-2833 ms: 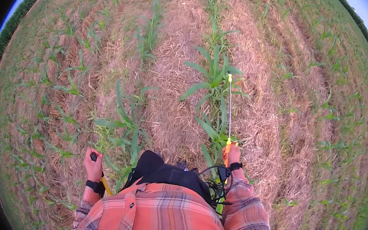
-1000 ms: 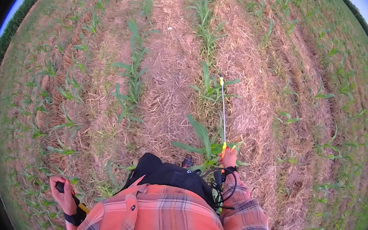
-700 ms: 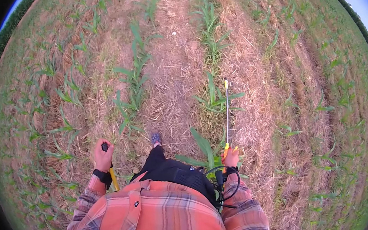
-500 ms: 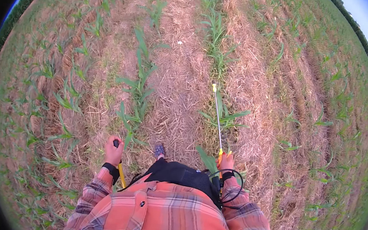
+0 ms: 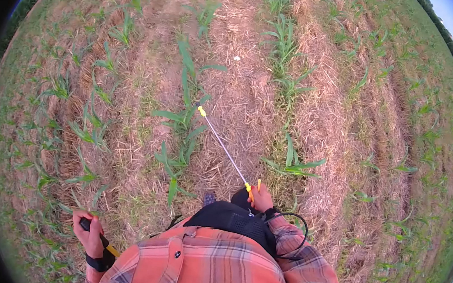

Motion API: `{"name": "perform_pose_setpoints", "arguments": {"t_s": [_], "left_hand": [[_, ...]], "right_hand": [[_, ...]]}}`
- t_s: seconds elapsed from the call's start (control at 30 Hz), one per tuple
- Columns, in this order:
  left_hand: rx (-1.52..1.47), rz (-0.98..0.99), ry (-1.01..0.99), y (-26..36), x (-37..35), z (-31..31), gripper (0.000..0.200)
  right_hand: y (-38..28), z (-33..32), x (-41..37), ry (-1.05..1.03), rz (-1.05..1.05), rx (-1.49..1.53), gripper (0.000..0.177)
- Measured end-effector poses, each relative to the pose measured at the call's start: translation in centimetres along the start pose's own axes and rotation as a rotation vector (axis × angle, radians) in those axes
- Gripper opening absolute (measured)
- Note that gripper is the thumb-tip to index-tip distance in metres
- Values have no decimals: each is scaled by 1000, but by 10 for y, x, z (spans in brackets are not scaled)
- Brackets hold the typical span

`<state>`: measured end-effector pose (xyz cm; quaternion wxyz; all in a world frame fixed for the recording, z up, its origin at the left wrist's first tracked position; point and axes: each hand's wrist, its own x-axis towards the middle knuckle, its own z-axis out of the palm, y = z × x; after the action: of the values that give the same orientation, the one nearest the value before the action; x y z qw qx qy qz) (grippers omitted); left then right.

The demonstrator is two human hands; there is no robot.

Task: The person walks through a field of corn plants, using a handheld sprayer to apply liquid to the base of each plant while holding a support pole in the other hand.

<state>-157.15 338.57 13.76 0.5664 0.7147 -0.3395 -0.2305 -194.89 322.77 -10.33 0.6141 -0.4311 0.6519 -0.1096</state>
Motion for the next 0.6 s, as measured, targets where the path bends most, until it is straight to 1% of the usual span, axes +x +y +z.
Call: {"name": "perform_pose_setpoints", "arguments": {"t_s": [0.03, 0.1, 0.13, 0.17, 0.2, 0.23, 0.27, 0.3, 0.33, 0.37, 0.4, 0.43, 0.47, 0.5, 0.53, 0.57, 0.6], "left_hand": [[7, -4, 9, -2, 4, 3, 16], [41, -78, 1, -21, 20, 20, 16], [68, -98, -34, -46, 34, 36, 15], [90, -190, -51, -57, 45, 62, 13], [209, -36, -117, -105, 58, 71, 14], [235, 62, -133, -117, 69, 93, 14], [215, 21, -140, -120, 79, 113, 14], [216, 25, -140, -119, 87, 127, 14], [167, -72, -126, -117, 98, 143, 12], [121, -170, -117, -116, 108, 157, 11], [215, -125, -147, -114, 118, 169, 11], [218, -117, -157, -114, 128, 185, 11], [310, -43, -168, -115, 137, 202, 11], [401, 31, -177, -117, 143, 218, 11], [320, 36, -196, -122, 152, 233, 11], [321, 40, -204, -124, 157, 242, 11], [306, 0, -212, -117, 161, 252, 12]], "right_hand": [[-1, 0, 7, -11, 2, -4, 23], [-8, -4, 23, 4, 19, 33, 22], [-9, -8, 32, -3, 23, 30, 22], [-9, -11, 45, 13, 39, 55, 23], [-12, -15, 61, 32, 47, 86, 24], [-17, -20, 76, 31, 34, 93, 24], [-20, -27, 86, 55, 11, 118, 23], [-20, -36, 96, 79, -7, 142, 22], [-23, -45, 108, 83, 61, 238, 22], [-23, -55, 119, 86, 56, 249, 22], [-24, -65, 125, 125, 59, 270, 23], [-26, -77, 133, 164, 63, 290, 23], [-28, -90, 141, 163, 113, 365, 24], [-28, -102, 149, 167, 114, 371, 24], [-28, -113, 155, 230, 82, 396, 23], [-27, -125, 160, 293, 52, 419, 23], [-26, -137, 168, 318, 109, 489, 22]]}}
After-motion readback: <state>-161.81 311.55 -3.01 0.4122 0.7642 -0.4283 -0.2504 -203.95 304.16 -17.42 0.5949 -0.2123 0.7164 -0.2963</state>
